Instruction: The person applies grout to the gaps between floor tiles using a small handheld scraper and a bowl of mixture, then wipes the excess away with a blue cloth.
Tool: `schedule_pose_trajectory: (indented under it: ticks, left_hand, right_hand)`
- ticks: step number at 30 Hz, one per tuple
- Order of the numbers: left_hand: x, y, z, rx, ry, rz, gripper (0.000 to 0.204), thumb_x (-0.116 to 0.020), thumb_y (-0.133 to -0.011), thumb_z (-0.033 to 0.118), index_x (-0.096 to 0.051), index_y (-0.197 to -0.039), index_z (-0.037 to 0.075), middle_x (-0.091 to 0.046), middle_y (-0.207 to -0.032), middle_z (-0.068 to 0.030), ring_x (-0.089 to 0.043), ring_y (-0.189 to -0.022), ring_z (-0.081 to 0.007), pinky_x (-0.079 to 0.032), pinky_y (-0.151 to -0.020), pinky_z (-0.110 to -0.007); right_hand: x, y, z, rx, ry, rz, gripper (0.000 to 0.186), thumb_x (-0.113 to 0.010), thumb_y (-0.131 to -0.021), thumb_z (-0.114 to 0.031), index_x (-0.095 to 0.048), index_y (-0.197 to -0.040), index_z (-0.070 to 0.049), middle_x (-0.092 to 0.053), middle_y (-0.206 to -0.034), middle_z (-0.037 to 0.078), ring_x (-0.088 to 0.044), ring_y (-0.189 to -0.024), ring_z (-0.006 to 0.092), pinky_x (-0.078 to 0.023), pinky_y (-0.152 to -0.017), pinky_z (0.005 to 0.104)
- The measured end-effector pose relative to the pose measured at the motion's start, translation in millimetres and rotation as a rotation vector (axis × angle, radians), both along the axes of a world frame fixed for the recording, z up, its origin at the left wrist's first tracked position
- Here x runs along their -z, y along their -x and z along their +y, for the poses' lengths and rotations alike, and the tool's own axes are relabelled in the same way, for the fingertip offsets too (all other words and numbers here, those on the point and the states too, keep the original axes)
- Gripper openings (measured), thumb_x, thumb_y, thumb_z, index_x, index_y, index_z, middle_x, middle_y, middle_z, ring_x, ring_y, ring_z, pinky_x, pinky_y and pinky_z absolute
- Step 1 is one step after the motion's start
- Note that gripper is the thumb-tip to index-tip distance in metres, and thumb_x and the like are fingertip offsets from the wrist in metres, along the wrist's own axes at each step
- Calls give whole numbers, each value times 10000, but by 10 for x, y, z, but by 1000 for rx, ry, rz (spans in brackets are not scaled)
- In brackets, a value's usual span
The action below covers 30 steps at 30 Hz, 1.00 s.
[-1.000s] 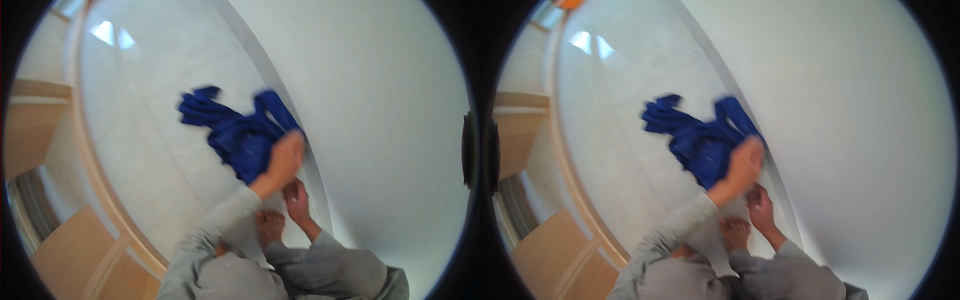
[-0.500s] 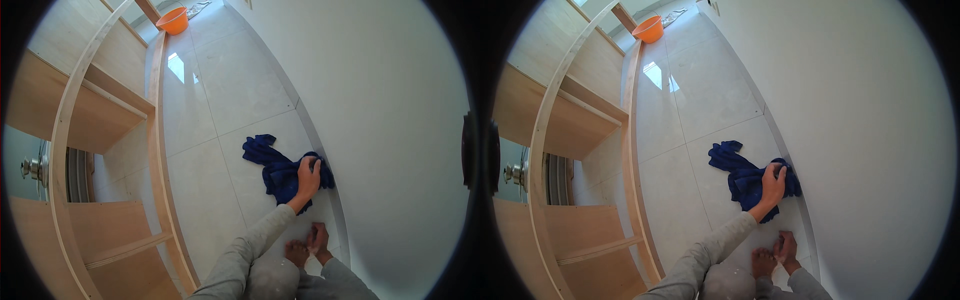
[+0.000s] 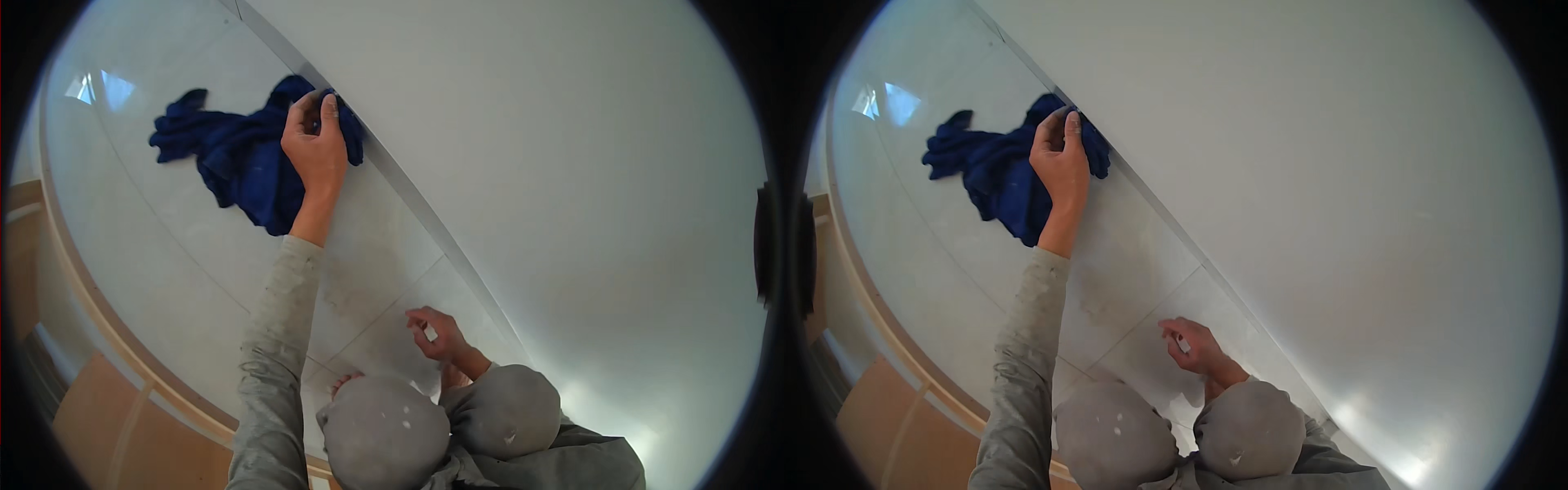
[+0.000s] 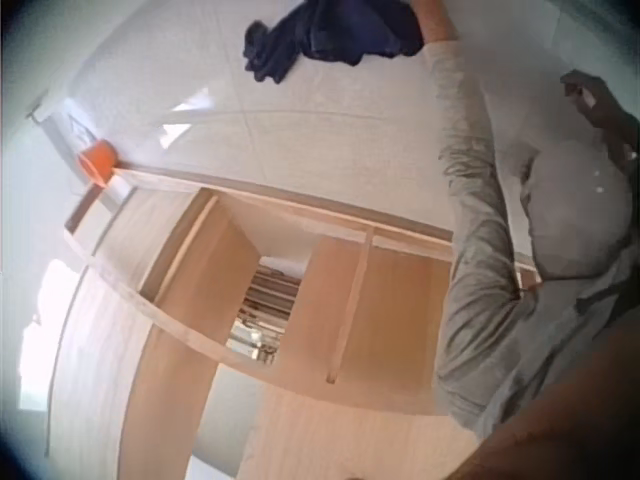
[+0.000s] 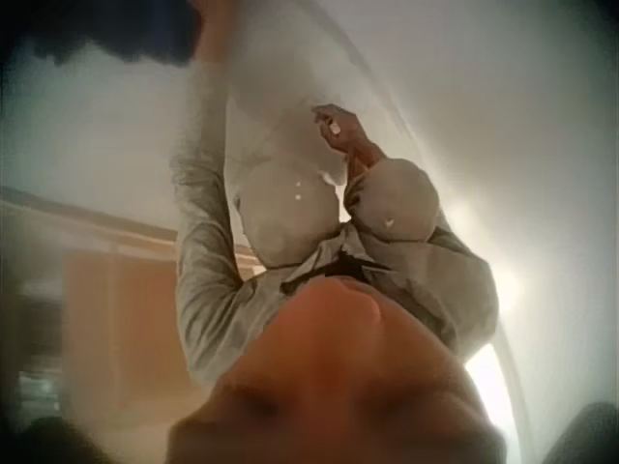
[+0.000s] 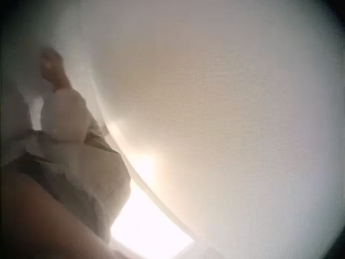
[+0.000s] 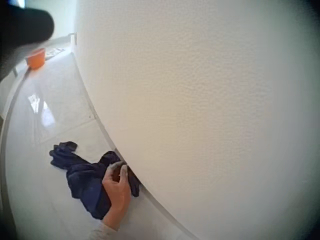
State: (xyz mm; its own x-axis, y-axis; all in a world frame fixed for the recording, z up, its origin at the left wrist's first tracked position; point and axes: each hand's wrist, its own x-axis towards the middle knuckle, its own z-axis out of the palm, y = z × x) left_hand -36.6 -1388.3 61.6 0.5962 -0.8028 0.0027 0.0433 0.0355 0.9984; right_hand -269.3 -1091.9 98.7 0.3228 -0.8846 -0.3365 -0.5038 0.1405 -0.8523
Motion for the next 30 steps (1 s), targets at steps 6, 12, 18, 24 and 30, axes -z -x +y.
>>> schedule_pose_trajectory:
  ticks: [6,12,18,24,30]
  left_hand:
    - [121,815,884,35,126,206,151,-732,-963,34,-692,-1097,-22,-668,-959,-23,-597,-799,-43,-484,-689,-187]
    - [-5,1445,1874,154,121,111,202,-825,-805,-18,-680,-946,-10,-671,-869,-122,-660,-738,-240,-517,-642,-298]
    - [-182,2060,2610,352,92,179,203,-820,-798,-37,-650,-901,1,-709,-928,-158,-696,-803,-266,-551,-699,-331]
    - [-402,2241,3131,714,36,267,175,-805,-832,-14,-647,-906,-14,-701,-936,-155,-719,-840,-290,-588,-740,-341]
    - [-385,2173,3076,1044,-147,270,126,-741,-900,22,-702,-1000,-45,-712,-1009,-144,-738,-937,-246,-603,-845,-334]
  right_hand:
    - [125,557,928,-88,-42,177,468,-636,-834,21,-607,-1298,-37,-669,-1025,118,-685,-877,247,-575,-773,358]
    - [182,666,854,-91,-2,19,393,-598,-857,-35,-615,-1248,-1,-649,-1016,149,-676,-843,257,-555,-762,335]
    - [155,846,1027,51,-22,191,378,-688,-827,-56,-636,-1200,-24,-703,-1050,181,-719,-913,348,-574,-808,412]
    - [-220,1034,1224,204,84,219,285,-786,-806,-109,-709,-1063,-13,-726,-1041,180,-728,-974,368,-572,-808,406]
    - [-401,1195,1064,224,571,405,253,-725,-754,63,-662,-970,-52,-654,-1015,132,-662,-941,346,-542,-810,430]
